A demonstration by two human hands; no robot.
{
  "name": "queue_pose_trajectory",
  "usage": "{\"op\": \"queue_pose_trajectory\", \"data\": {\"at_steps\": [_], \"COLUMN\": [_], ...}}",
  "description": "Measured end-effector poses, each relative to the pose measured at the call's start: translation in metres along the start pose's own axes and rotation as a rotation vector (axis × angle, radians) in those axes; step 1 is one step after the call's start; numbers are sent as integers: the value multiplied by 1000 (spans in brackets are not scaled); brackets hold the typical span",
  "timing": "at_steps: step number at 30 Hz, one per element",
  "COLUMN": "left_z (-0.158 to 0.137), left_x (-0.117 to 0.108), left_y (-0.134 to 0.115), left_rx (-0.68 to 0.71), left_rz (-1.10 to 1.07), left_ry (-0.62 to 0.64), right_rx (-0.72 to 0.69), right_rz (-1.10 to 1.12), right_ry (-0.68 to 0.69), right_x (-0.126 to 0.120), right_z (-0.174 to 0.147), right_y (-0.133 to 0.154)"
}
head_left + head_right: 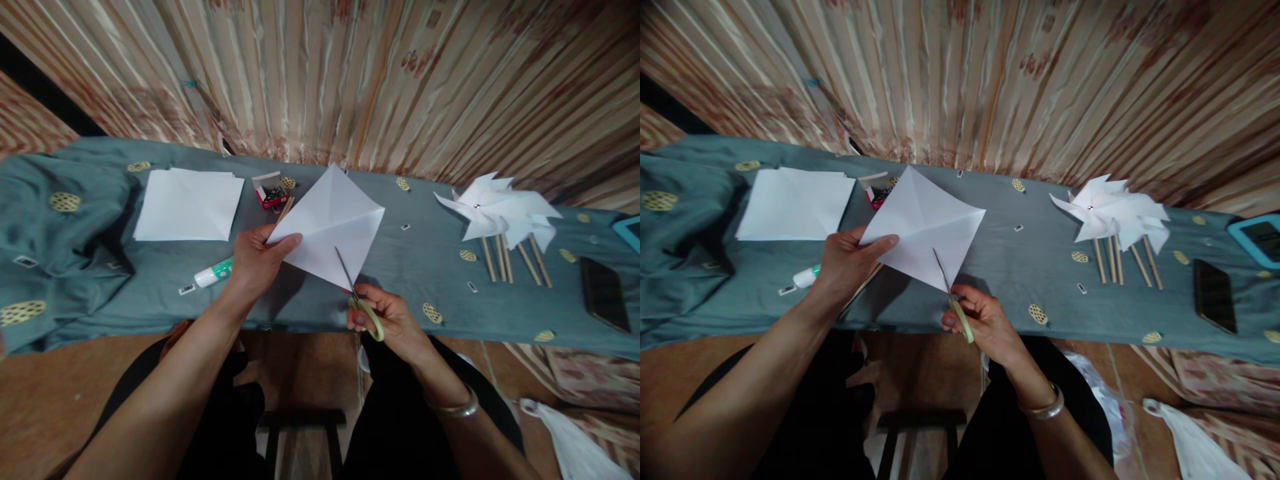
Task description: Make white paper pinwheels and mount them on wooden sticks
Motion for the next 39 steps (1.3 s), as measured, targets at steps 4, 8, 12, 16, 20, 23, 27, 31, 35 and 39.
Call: {"op": "queue_pose_trajectory", "data": {"at_steps": [4,8,12,16,20,23,27,31,35,39], "left_z": [-1,-3,-5,-5,-4,-4,-5,-8,-9,-9], "left_x": [1,3,3,3,3,3,4,6,7,7], "left_y": [0,-1,-1,-2,-1,0,0,-1,-1,0], "left_rx": [-1,-12,-10,-10,-10,-15,-25,-41,-51,-50], "left_rz": [1,35,88,92,85,76,68,95,117,132], "left_ry": [0,20,24,22,19,26,32,42,44,49], "right_rx": [-9,-19,-40,-51,-36,-33,-66,-85,-84,-81], "right_rz": [-12,-39,-54,-67,-48,-47,-65,-57,-51,-46], "right_ry": [12,21,11,20,14,11,18,17,23,21], "right_x": [2,4,4,4,3,4,5,5,6,6], "right_z": [0,-1,-1,-1,-1,-1,-2,-2,-2,-2], "right_y": [3,5,7,7,5,5,8,11,11,11]}}
Point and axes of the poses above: each hand's wrist, its own z-axis towards the middle knuckle, its own x-axis out of the palm, y = z × x, the point moved 8 cm from there along z, towards the middle knuckle, and after that the axes turned 8 degrees about -y, right-handed, at the moved point
